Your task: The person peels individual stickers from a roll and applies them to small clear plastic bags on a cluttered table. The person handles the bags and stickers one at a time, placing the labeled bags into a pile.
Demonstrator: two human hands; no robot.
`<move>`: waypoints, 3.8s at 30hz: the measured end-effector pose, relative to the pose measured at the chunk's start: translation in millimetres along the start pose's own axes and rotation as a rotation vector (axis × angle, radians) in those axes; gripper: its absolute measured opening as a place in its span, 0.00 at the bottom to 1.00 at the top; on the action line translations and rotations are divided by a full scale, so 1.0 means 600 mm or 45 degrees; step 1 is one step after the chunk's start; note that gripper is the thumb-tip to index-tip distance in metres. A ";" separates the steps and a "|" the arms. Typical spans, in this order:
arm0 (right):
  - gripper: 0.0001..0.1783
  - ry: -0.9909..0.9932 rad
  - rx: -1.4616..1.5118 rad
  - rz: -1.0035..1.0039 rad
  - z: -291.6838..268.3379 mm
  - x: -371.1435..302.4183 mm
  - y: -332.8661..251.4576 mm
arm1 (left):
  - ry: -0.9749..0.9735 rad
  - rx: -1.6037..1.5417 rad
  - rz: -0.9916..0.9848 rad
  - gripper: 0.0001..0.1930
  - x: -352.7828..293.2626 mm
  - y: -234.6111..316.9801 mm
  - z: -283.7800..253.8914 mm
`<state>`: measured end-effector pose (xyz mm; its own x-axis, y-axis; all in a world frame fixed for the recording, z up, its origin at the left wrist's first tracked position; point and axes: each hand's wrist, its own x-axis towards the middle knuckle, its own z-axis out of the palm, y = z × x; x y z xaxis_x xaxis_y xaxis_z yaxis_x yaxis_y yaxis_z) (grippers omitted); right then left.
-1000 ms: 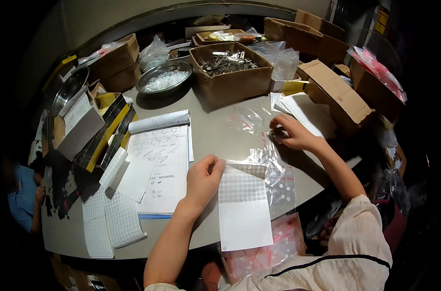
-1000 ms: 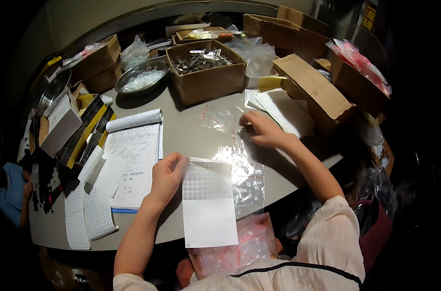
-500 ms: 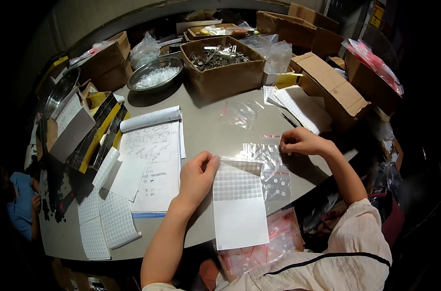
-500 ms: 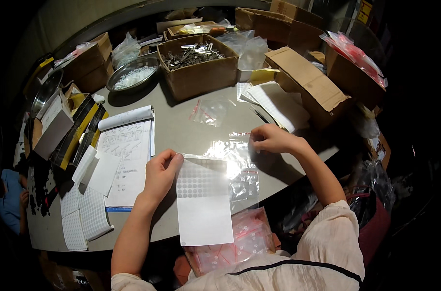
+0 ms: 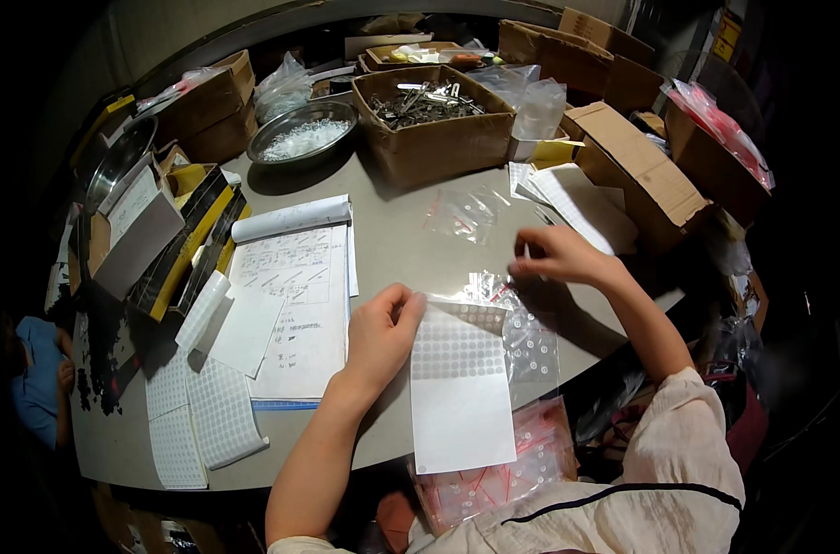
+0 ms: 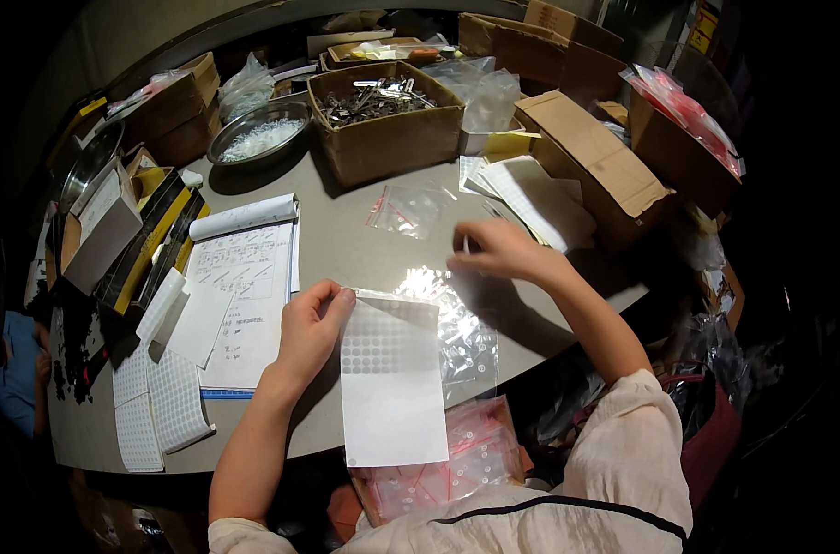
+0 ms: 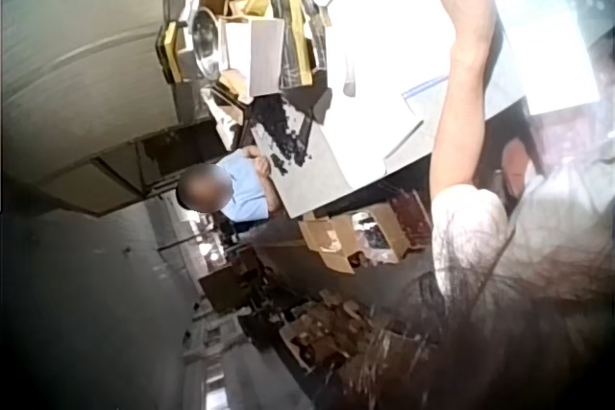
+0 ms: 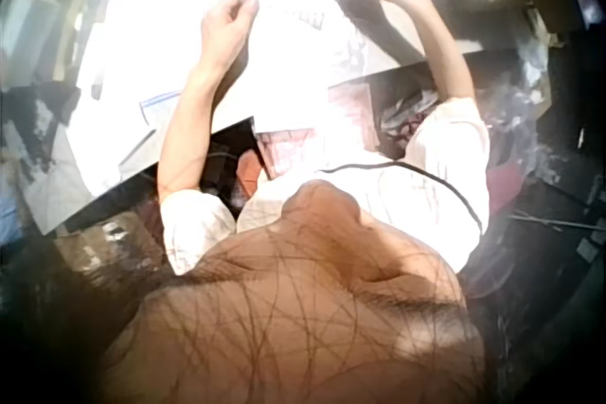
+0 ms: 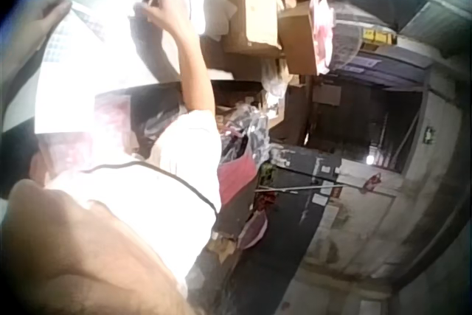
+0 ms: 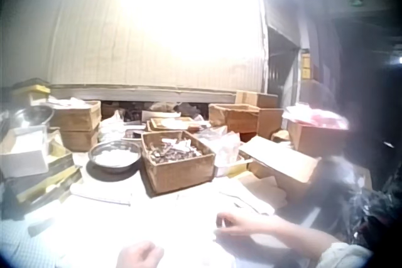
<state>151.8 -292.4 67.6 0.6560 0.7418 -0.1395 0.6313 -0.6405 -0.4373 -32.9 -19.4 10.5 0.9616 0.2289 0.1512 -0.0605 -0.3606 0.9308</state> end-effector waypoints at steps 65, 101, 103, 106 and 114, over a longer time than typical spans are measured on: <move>0.17 0.143 0.458 -0.677 0.073 0.013 -0.167 | -0.084 -0.099 0.146 0.12 -0.016 0.019 0.007; 0.46 0.277 0.151 -0.558 -0.013 0.198 0.026 | -0.183 -0.423 -0.353 0.09 0.010 -0.014 0.007; 0.59 0.158 0.089 -0.497 -0.010 0.223 0.058 | -0.098 -0.352 -0.290 0.09 0.014 -0.033 0.009; 0.60 0.242 -0.164 -0.333 0.007 0.198 0.040 | -0.019 -0.257 -0.201 0.10 0.016 -0.048 0.005; 0.57 0.132 -0.431 -0.052 0.016 0.044 -0.072 | 0.030 -0.191 -0.089 0.13 0.007 -0.044 0.013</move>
<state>137.9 -243.5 74.3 0.6547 0.7553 -0.0295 0.7480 -0.6530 -0.1188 -25.2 -16.0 -16.2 0.9585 0.2704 0.0904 -0.0346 -0.2044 0.9783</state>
